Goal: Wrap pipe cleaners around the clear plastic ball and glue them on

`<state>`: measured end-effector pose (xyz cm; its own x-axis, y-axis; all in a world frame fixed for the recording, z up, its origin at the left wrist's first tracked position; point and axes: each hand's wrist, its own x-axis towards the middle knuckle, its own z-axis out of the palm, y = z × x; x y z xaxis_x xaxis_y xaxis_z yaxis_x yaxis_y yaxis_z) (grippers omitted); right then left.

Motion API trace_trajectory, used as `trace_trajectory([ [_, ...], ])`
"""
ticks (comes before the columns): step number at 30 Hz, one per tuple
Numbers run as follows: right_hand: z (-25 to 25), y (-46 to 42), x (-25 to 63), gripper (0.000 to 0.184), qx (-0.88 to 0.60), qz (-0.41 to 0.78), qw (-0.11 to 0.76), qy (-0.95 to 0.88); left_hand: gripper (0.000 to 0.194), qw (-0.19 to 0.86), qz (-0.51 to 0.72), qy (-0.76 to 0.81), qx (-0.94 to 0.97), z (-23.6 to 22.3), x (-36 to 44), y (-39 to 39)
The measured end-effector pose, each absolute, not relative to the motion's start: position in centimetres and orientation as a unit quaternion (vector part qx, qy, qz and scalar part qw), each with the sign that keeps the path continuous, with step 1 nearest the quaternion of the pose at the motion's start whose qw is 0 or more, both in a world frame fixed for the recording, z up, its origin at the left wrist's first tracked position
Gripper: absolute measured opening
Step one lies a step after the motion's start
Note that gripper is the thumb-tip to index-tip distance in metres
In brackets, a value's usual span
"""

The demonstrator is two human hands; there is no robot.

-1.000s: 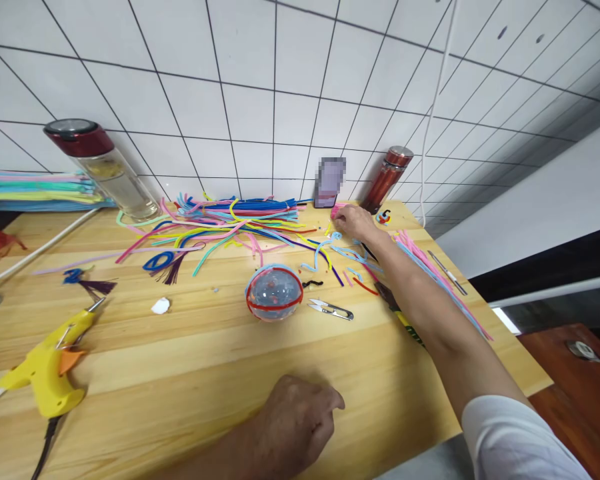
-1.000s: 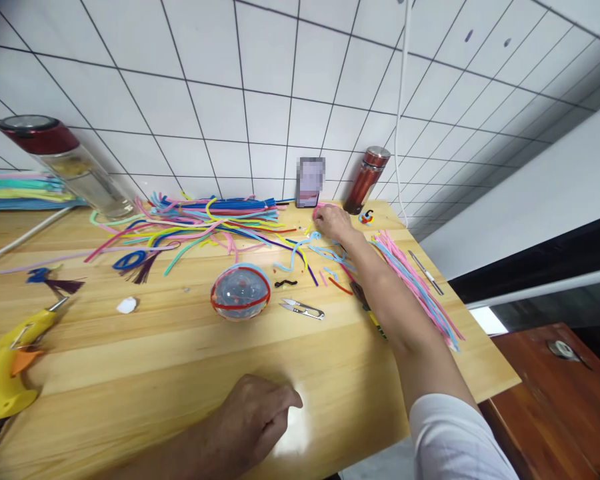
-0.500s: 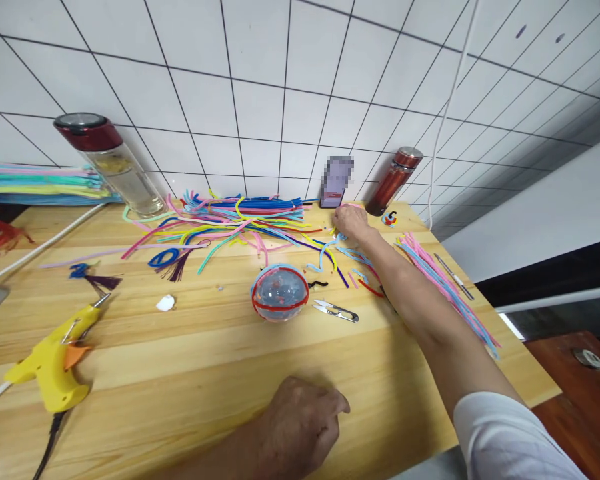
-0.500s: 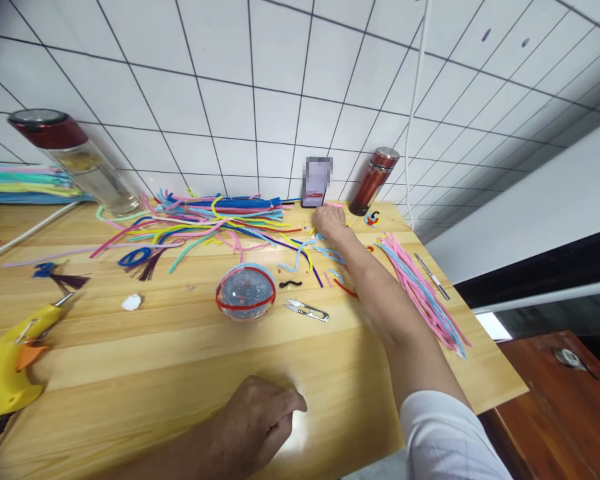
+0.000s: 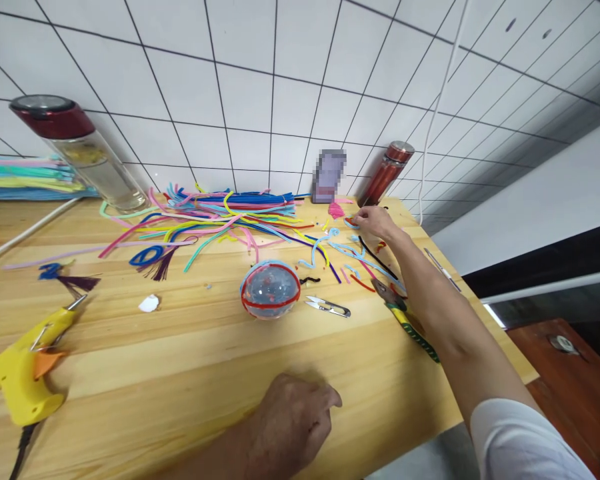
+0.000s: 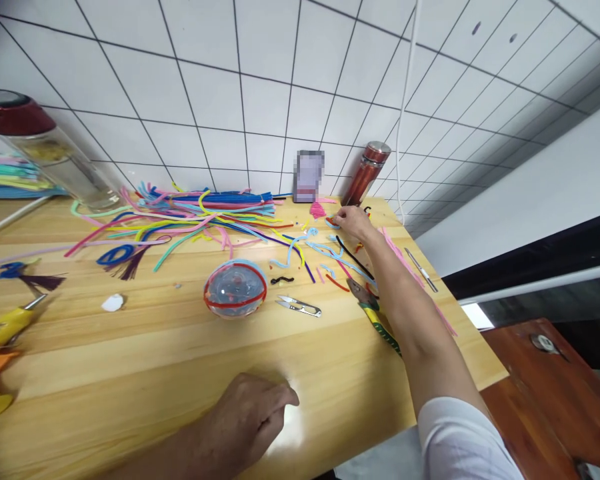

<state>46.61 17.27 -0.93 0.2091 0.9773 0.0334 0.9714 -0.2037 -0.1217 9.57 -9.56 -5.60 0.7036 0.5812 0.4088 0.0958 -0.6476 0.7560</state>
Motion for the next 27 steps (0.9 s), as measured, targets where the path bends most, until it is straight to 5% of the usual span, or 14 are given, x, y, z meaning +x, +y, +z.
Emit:
trace_trajectory([
  [27, 0.3, 15.3, 46.6, 0.037, -0.768, 0.037, 0.192, -0.610, 0.026, 0.379, 0.291, 0.194, 0.857, -5.5, 9.2, -9.3],
])
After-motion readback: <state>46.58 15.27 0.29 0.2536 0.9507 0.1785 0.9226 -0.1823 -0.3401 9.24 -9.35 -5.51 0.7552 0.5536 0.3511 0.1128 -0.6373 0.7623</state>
